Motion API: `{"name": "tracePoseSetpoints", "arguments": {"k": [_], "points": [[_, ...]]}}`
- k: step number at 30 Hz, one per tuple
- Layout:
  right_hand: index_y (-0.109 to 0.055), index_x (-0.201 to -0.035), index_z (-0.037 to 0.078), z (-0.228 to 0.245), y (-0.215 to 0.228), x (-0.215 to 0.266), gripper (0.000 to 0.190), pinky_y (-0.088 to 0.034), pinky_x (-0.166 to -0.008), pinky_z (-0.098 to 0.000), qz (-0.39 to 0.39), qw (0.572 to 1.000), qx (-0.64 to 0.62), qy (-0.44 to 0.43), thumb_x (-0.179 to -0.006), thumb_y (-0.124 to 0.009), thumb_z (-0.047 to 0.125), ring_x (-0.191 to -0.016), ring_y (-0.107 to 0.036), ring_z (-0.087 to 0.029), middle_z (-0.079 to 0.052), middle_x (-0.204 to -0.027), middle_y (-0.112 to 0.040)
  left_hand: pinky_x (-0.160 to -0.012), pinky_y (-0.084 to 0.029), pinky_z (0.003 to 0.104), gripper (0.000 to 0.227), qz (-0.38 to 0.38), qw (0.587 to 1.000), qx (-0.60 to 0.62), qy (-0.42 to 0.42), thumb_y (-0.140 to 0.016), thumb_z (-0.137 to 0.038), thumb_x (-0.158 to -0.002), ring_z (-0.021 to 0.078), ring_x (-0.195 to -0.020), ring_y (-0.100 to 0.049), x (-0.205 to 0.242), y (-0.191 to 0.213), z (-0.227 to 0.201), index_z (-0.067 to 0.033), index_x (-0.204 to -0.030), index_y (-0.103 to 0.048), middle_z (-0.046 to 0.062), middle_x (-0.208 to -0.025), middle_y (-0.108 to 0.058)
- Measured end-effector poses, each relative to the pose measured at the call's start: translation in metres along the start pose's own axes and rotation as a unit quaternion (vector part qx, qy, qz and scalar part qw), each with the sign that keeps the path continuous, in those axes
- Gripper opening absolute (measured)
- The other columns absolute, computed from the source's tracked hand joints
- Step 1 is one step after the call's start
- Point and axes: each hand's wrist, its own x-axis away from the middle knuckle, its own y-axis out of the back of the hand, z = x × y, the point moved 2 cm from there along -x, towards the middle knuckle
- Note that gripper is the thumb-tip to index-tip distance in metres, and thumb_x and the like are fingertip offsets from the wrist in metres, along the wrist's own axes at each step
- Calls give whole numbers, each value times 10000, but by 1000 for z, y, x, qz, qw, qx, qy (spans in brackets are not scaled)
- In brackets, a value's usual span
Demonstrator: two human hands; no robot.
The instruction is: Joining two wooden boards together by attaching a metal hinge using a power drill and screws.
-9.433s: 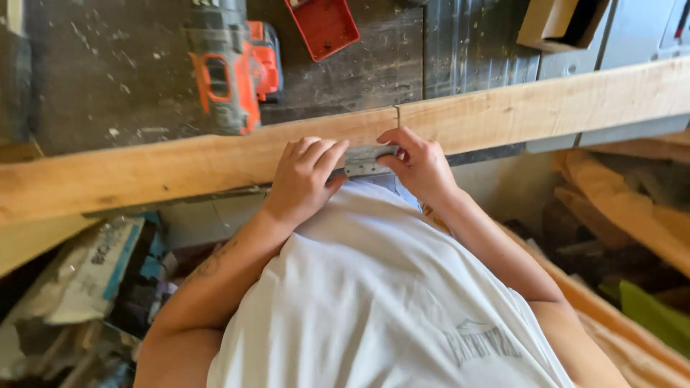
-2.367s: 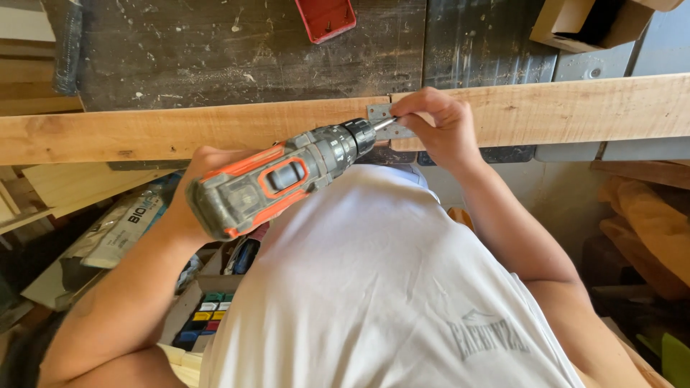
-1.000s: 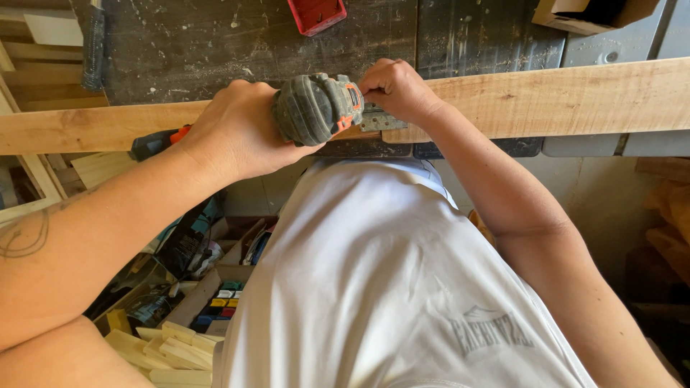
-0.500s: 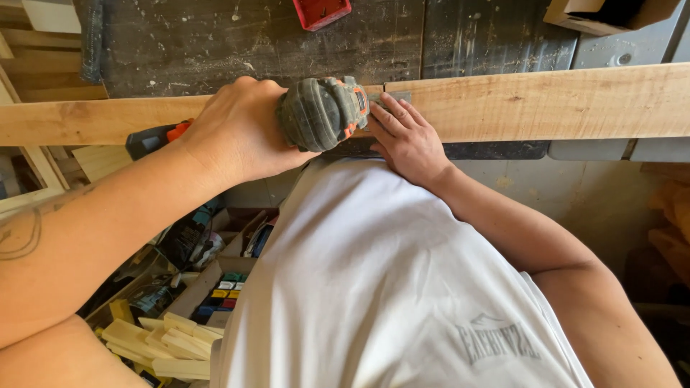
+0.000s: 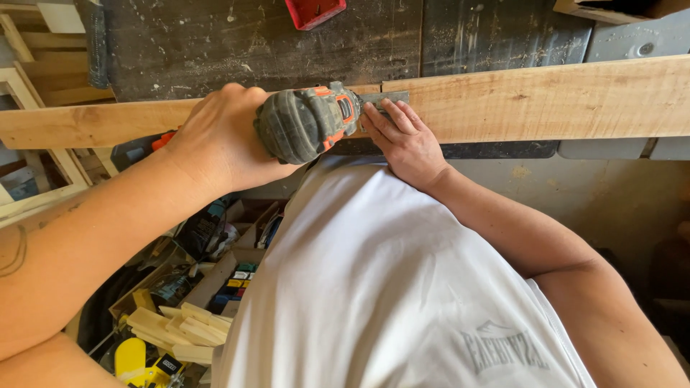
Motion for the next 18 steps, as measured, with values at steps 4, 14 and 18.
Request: {"name": "tracePoseSetpoints", "arguments": {"k": [4,14,18], "points": [[-637,-1475,39,0,3,-2,477,-458,-1208,-510,-13,1000,-3,1,-1017,-518,-24,-1396,-511,-354,-103,-1579,-523,-690,-554,556,211,-20,999,19,-22,-646,-387,-808,473,-775,-692,4,1,-3,-248,-930,-747,116,-822,-764],[-648,-1474,55,-2,-1,1,437,-453,-1209,-501,-18,1000,-2,1,-1058,-527,5,-1405,-514,-336,-83,-1579,-539,-731,-551,551,450,17,998,17,55,-683,-507,-796,511,-826,-680,1,4,-8,-65,-715,-713,215,-800,-729],[-654,-1469,63,-2,-3,0,431,-459,-1204,-500,-22,1000,0,0,-1057,-535,16,-1393,-526,-332,-81,-1573,-548,-707,-560,534,433,12,999,14,49,-683,-495,-803,481,-773,-688,1,4,-7,-73,-715,-717,207,-760,-725]]}}
